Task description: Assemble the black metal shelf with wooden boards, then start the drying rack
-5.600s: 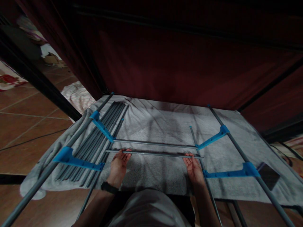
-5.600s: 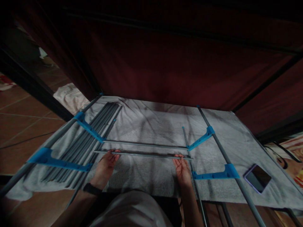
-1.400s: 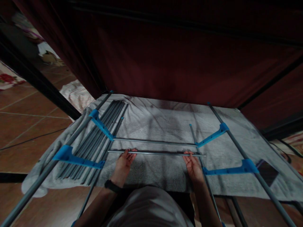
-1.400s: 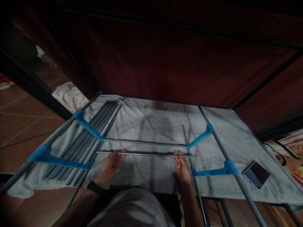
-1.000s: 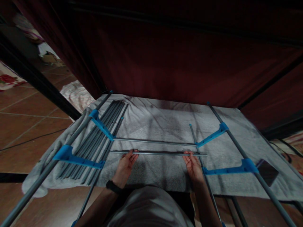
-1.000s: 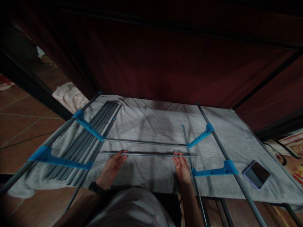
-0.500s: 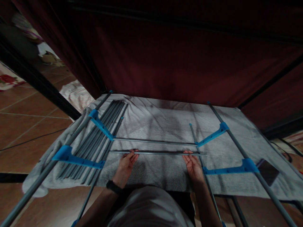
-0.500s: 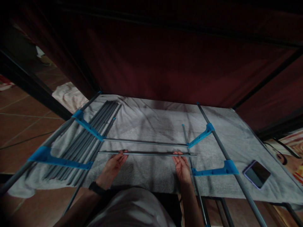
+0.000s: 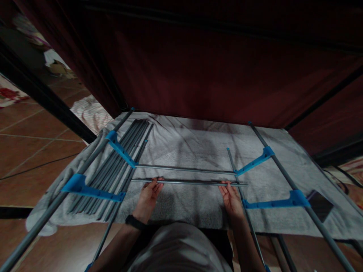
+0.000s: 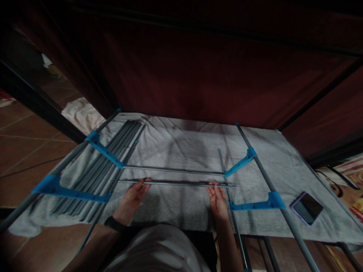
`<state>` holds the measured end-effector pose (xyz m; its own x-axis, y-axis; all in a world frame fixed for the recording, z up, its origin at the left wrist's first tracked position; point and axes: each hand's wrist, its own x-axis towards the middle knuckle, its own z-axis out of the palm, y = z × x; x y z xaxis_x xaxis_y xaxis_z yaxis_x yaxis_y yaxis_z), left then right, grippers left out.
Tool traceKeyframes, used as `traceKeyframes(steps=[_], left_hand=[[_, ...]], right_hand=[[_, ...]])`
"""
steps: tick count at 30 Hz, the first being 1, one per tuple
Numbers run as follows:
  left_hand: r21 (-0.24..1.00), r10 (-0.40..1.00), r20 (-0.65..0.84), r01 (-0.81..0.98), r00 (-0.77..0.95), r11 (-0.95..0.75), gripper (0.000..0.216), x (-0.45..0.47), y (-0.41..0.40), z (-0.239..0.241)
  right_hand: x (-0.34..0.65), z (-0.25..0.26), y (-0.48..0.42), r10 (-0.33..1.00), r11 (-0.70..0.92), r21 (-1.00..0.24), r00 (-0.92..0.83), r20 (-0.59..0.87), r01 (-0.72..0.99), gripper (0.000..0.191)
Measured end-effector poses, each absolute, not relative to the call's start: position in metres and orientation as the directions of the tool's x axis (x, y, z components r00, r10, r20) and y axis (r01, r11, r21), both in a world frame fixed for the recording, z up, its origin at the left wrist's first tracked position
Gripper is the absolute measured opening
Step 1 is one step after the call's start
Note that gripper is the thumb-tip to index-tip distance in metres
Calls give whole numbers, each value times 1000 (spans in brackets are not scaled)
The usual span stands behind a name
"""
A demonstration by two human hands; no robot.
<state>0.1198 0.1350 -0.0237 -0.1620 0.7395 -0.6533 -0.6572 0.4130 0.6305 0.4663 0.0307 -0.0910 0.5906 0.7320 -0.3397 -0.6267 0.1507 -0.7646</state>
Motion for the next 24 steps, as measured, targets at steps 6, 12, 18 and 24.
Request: traceKeyframes(steps=[6, 12, 18, 24], left_hand=[[639, 751, -642, -650, -157, 411, 20, 113, 139, -19], [633, 721, -662, -668, -205, 392, 24, 109, 145, -13], [674, 740, -617, -665, -268, 321, 27, 104, 147, -8], [704, 732, -596, -654, -330, 278, 24, 99, 150, -6]], right_hand=[[466, -91, 31, 726, 156, -776, 603, -329, -611, 33], [467, -92, 30, 731, 154, -779, 600, -324, -608, 29], [470, -90, 30, 761, 130, -769, 560, -328, -626, 33], [473, -93, 30, 762, 123, -775, 560, -326, -619, 33]])
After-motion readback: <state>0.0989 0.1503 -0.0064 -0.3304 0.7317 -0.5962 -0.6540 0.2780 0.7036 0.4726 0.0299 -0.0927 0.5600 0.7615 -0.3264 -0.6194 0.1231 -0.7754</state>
